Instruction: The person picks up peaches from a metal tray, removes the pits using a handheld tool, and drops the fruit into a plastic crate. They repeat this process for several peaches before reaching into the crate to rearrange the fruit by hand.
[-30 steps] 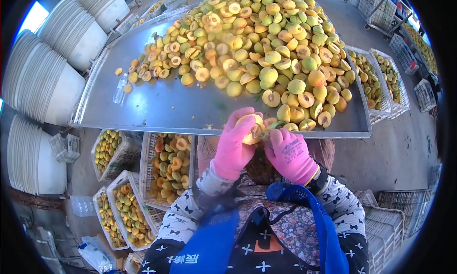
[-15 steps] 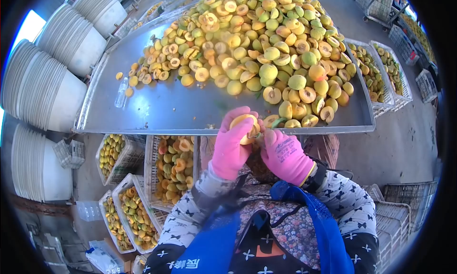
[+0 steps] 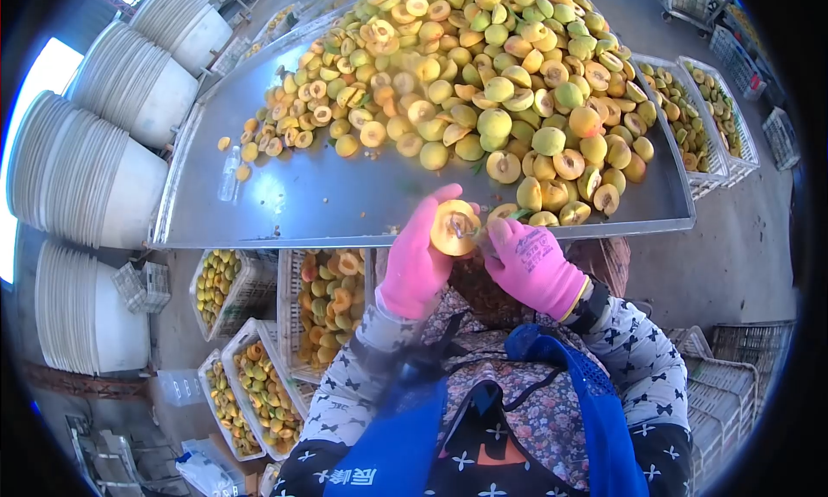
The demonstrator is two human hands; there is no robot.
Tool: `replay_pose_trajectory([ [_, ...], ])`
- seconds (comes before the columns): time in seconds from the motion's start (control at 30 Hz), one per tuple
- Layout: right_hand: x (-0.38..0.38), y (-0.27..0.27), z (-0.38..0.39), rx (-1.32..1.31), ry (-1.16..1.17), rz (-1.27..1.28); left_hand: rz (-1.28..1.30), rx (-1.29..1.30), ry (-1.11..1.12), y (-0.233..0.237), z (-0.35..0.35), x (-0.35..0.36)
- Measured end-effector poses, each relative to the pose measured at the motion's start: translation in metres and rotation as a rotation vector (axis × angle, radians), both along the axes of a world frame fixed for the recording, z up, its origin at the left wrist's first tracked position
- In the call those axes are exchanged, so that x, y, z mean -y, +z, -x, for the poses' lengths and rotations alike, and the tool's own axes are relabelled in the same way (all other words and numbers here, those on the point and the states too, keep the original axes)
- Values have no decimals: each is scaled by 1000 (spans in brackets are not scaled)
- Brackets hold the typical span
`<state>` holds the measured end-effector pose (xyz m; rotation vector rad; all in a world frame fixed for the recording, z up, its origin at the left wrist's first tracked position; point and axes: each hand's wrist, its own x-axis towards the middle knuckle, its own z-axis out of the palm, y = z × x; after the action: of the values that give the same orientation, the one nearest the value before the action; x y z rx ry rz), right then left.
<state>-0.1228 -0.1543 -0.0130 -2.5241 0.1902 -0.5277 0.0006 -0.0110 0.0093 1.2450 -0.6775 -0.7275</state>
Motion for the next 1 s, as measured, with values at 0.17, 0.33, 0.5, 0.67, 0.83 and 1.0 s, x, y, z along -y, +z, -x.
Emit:
replay_pose_trajectory([
  [0.17,-18,5,7,98,-92,-109,453,-624,-20,15,6,5],
  [0.33,-20,-3,8,44,-91,20,321,-583,80,8,10,7],
  [0.5,-21,3,7,6,-94,79,248,-532,229,10,27,17],
  [0.67,-21,-5,8,-42,-56,141,196,-460,303,8,36,17],
  [0.83,-44,2,1,72,17,-337,207,-329,392,6,37,23],
  [1.0,-34,-2,5,29,99,-313,138,-369,286,8,26,19],
])
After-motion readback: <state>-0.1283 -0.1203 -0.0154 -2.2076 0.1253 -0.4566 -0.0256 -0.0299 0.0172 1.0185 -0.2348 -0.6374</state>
